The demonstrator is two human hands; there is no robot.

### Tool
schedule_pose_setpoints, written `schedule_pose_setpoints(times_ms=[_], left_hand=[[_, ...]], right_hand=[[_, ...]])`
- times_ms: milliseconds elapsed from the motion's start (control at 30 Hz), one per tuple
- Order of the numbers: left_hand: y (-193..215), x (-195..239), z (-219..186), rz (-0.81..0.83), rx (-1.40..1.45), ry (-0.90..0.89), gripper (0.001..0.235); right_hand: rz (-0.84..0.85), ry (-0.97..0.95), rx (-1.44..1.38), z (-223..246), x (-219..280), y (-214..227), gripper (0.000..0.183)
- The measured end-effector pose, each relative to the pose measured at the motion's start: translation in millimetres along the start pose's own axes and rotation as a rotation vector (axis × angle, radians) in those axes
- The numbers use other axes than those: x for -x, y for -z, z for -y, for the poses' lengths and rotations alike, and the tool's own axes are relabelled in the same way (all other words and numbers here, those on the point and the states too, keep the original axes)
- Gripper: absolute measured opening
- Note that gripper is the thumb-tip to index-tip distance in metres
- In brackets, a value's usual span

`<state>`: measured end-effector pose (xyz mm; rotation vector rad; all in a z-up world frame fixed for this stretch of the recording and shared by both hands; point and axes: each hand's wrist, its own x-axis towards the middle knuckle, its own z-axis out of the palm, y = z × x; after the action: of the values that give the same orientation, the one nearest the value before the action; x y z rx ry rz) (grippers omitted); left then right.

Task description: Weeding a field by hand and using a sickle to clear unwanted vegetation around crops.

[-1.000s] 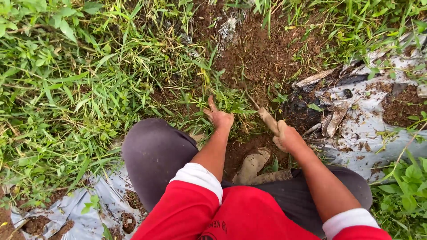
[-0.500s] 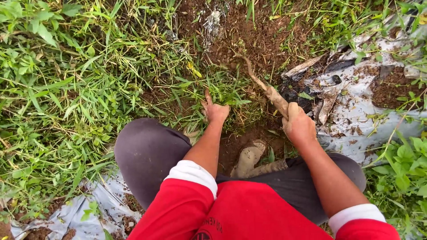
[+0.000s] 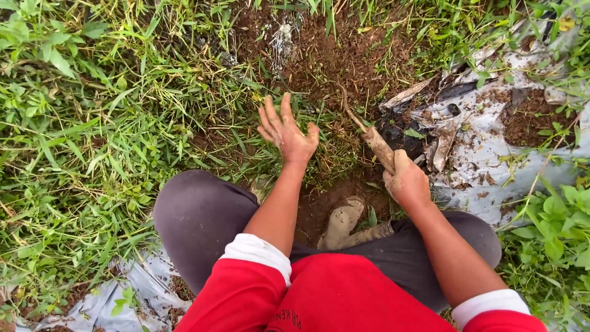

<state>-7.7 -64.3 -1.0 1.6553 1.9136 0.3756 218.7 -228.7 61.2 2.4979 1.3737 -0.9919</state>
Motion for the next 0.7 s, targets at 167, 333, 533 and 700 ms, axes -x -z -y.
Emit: schedule_pose_setpoints(times_ms=[167, 333, 533, 700], left_hand=[[-22, 1, -19, -0.002, -0.108, -0.649, 0.090], [-31, 8, -20, 0.132, -0.273, -0.633, 0.083], [-54, 12, 9, 0.443, -0.425, -0.585, 0.063], [-32, 19, 16, 0.436, -0.468, -0.508, 0.061]], right_hand=[[0.088, -0.080, -0.107, 6, 12, -8, 0.027], [0.121, -0.089, -0.185, 19, 31, -9, 0.024], [0.064, -0.127, -0.323, 26, 21, 10, 0.028], [-0.086, -0.233, -0.533, 26, -24, 35, 0.021]])
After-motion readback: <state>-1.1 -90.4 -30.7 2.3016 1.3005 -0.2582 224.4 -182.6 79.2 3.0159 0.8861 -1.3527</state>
